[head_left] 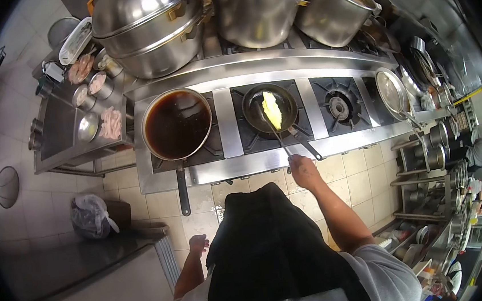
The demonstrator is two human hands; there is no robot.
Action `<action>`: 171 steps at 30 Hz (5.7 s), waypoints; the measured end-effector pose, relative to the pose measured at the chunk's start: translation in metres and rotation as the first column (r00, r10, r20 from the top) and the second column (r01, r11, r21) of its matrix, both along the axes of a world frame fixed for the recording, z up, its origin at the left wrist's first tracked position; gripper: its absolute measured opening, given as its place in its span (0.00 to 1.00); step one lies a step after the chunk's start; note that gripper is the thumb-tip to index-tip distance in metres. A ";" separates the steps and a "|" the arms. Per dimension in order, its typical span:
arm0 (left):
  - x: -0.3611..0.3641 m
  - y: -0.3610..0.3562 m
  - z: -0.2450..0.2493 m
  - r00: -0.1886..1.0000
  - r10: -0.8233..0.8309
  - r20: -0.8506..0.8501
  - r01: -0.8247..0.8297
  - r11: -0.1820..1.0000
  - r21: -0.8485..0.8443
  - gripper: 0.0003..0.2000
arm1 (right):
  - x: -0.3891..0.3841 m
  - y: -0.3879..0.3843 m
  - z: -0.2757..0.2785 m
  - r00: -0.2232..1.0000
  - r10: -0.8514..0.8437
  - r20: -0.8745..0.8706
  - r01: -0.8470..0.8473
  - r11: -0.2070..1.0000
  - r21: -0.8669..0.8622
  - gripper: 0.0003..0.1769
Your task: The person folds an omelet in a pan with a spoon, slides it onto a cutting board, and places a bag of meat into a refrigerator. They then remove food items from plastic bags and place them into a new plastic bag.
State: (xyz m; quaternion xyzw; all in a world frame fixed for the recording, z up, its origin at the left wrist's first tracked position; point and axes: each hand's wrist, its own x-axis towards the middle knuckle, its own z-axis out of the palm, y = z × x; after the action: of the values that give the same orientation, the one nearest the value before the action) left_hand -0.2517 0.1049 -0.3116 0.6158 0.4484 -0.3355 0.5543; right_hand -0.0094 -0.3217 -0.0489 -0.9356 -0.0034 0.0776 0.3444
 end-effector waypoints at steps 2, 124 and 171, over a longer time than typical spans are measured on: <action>0.007 -0.004 0.006 1.000 -0.012 0.019 0.012 1.000 0.020 0.12 | -0.004 0.009 -0.004 1.000 0.003 -0.031 -0.004 1.000 -0.022 0.11; 0.191 -0.180 0.175 0.590 -0.512 0.624 0.577 0.808 0.118 0.11 | 0.013 -0.090 0.053 0.993 -0.115 0.014 0.109 0.881 -0.460 0.12; 0.267 -0.403 0.113 0.887 0.371 0.277 -0.135 0.780 -0.611 0.09 | 0.031 -0.072 0.062 0.857 -0.139 -0.496 0.316 0.902 0.295 0.14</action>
State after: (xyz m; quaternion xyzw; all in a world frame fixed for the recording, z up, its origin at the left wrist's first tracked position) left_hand 0.0151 -0.2984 -0.1987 0.4048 0.2890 -0.2493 0.8310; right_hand 0.0221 -0.3942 0.0128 -0.8023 0.1771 0.2545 0.5100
